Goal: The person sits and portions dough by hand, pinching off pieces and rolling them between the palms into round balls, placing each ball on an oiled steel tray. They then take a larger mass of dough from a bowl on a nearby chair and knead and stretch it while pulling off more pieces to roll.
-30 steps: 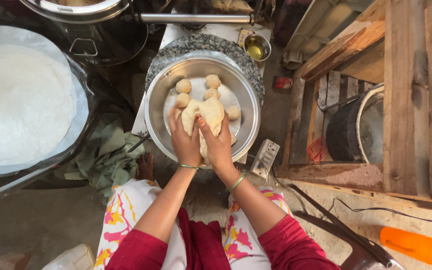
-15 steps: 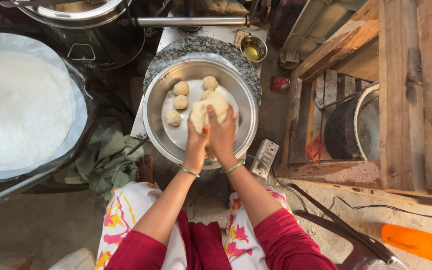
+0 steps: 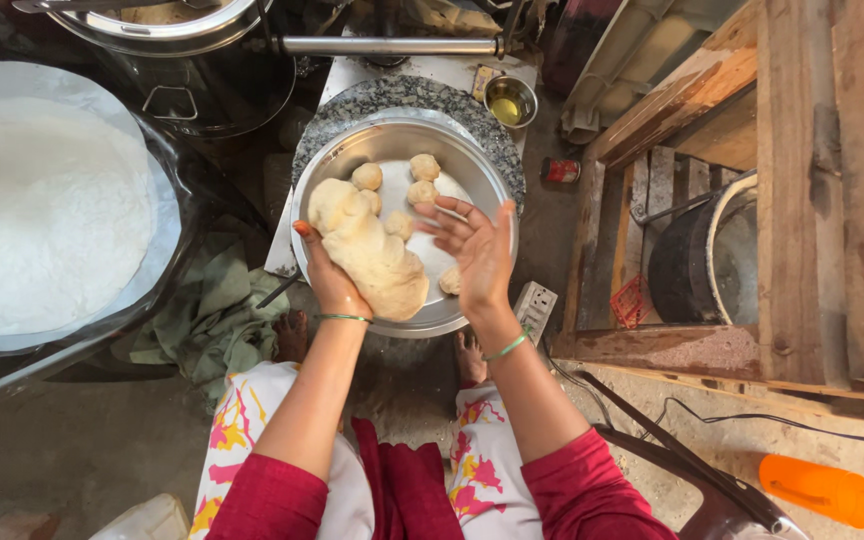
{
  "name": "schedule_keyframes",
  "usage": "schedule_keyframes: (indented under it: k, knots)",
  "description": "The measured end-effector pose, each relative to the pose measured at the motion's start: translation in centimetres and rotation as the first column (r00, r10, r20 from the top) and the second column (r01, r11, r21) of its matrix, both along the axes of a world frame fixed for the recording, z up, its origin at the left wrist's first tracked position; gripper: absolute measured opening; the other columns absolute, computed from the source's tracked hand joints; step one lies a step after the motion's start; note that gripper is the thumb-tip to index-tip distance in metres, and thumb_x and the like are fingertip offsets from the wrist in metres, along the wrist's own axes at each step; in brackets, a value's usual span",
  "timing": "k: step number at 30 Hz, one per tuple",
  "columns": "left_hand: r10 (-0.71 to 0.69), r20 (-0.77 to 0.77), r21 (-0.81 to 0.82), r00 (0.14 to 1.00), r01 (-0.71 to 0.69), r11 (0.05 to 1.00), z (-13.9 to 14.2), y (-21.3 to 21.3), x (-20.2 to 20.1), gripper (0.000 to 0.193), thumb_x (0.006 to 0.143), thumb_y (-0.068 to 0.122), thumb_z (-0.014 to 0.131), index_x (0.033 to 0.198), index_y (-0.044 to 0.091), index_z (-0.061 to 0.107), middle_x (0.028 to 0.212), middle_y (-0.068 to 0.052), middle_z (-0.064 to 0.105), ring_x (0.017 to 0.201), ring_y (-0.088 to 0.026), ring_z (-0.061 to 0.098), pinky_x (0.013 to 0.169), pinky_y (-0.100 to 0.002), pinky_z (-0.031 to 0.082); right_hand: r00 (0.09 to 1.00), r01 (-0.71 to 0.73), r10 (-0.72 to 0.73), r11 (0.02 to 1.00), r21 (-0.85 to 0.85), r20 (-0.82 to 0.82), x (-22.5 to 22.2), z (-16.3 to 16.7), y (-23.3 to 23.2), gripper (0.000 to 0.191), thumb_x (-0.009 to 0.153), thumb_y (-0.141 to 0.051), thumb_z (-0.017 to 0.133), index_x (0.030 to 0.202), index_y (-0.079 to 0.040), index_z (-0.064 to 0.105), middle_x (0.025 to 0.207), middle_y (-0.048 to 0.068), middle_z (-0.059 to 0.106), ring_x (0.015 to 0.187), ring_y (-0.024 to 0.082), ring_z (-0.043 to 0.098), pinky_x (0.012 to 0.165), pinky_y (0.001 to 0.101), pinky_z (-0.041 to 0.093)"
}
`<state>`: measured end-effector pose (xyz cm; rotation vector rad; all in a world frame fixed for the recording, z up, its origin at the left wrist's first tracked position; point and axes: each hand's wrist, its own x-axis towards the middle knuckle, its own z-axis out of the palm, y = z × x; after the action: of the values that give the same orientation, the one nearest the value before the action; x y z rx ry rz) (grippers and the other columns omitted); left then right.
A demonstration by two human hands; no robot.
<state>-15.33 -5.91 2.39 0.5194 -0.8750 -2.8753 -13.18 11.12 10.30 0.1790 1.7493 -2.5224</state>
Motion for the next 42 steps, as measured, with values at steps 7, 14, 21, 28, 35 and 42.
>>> schedule_keyframes:
  k: [7,14,21,28,35,42]
  knots:
    - [-0.235,-0.205,0.161,0.95,0.269,0.95,0.9,-0.5,-0.2,0.095,0.091,0.083,0.035,0.149,0.01,0.046,0.137,-0.011,0.062,0.114,-0.031,0.063,0.099,-0.046,0.055,0.878,0.176,0.063,0.879,-0.443,0.474,1.7,-1.9,-4.4,0.083,0.097,-0.068,0.041,0.139,0.003,0.056,0.138,0.014,0.066,0.133,0.03,0.058,0.112,0.0462,0.045]
    - [-0.6,-0.347,-0.292,0.721,0.525,0.8,2.5,-1.2,1.3,0.12,0.082,0.093,0.03,0.163,0.006,0.022,0.165,-0.005,0.036,0.152,-0.019,0.032,0.125,-0.034,0.023,0.93,0.173,0.049,0.818,-0.549,0.365,1.0,-2.5,-2.9,0.073,0.096,-0.059,0.052,0.146,-0.007,0.051,0.141,0.011,0.061,0.127,0.027,0.061,0.11,0.0425,0.049]
    - [-0.439,-0.464,-0.57,0.77,0.12,0.813,4.3,1.8,2.8,0.116,0.074,0.034,0.093,0.159,0.003,0.021,0.152,-0.013,0.044,0.14,-0.023,0.046,0.116,-0.04,0.041,0.831,0.483,-0.381,0.856,-0.184,0.406,-0.7,-4.0,-2.3,0.066,0.097,-0.051,0.06,0.127,0.007,0.06,0.121,0.018,0.07,0.105,0.028,0.071,0.091,0.0417,0.057]
    - [-0.141,-0.226,0.023,0.964,0.15,0.988,5.0,-0.1,1.1,0.064,0.087,0.017,0.078,0.14,-0.007,0.05,0.127,-0.02,0.067,0.117,-0.035,0.066,0.107,-0.051,0.052,0.969,0.18,-0.149,0.972,-0.153,0.195,1.7,-1.9,-3.8,0.074,0.096,-0.065,0.048,0.135,-0.002,0.057,0.138,0.012,0.062,0.126,0.02,0.06,0.108,0.0374,0.047]
    - [-0.155,-0.355,0.193,0.922,0.235,0.953,3.7,-3.5,0.4,0.058,0.089,0.021,0.071,0.139,-0.002,0.051,0.122,-0.019,0.066,0.117,-0.035,0.067,0.106,-0.05,0.053,0.957,-0.022,-0.002,0.997,0.079,0.291,-0.2,-1.7,-0.5,0.088,0.091,-0.073,0.038,0.145,-0.006,0.05,0.145,0.012,0.052,0.125,0.03,0.059,0.104,0.0463,0.048]
    - [-0.473,-0.281,-0.318,0.835,0.384,0.867,3.3,-1.9,1.5,0.073,0.065,0.0,0.077,0.135,-0.005,0.056,0.117,-0.013,0.067,0.105,-0.026,0.069,0.093,-0.041,0.059,0.936,-0.094,0.133,0.987,-0.132,0.327,-0.1,-7.1,-0.8,0.061,0.101,-0.047,0.049,0.132,0.004,0.061,0.123,0.016,0.071,0.105,0.022,0.072,0.089,0.039,0.059]
